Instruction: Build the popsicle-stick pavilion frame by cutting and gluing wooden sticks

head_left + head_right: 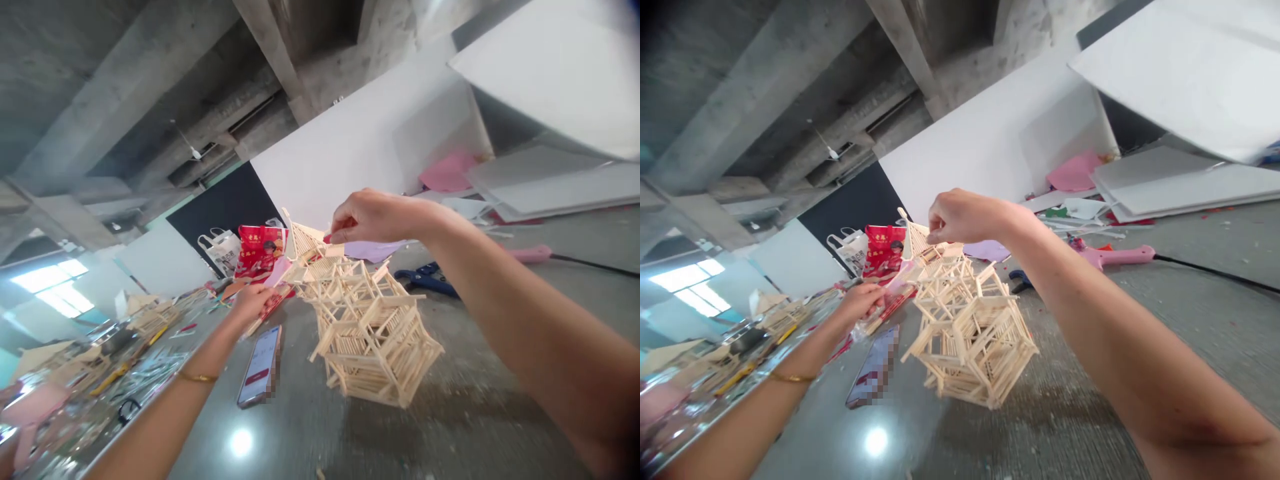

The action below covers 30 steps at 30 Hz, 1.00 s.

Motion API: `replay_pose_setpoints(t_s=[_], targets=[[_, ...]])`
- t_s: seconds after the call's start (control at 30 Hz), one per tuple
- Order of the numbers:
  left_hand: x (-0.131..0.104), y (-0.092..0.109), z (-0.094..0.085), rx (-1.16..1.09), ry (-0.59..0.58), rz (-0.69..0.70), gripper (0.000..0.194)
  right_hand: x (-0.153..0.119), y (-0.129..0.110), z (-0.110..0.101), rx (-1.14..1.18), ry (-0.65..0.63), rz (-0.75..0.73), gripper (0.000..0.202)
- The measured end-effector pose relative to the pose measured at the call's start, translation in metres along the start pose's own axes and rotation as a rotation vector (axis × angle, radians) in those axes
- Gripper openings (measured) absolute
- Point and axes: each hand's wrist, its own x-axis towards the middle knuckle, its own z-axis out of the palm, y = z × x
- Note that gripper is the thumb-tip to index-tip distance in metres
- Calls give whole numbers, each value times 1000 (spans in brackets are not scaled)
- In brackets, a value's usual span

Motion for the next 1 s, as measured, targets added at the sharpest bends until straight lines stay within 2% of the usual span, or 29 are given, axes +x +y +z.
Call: replay_pose_setpoints(t_s=[0.1,0.2,0.3,0.43,0.57,0.7,0.83,0.9,1.0], targets=[[9,4,-8,75,9,15,26,17,14,4,49,-17,76,18],[16,-3,-11,71,35,59,27,48,31,19,143,-108,293,15],[13,-21,-11,51,24,101,29,75,46,51,157,-218,404,12],[-2,-52,-16,51,-62,160,33,89,62,97,251,-367,530,15],[-22,-71,-31,-104,-72,116,38,95,76,127,332,-333,572,21],[-44,-78,-48,-410,-202,-53,43,105,88,141,352,-283,607,28],[-56,-89,-57,-412,-352,-103,49,110,91,149,364,-215,597,37],[-56,-96,-57,-408,-361,-95,47,110,90,153,388,-182,580,42],[-53,-104,-53,-458,-315,-93,44,110,90,160,423,-135,582,49]])
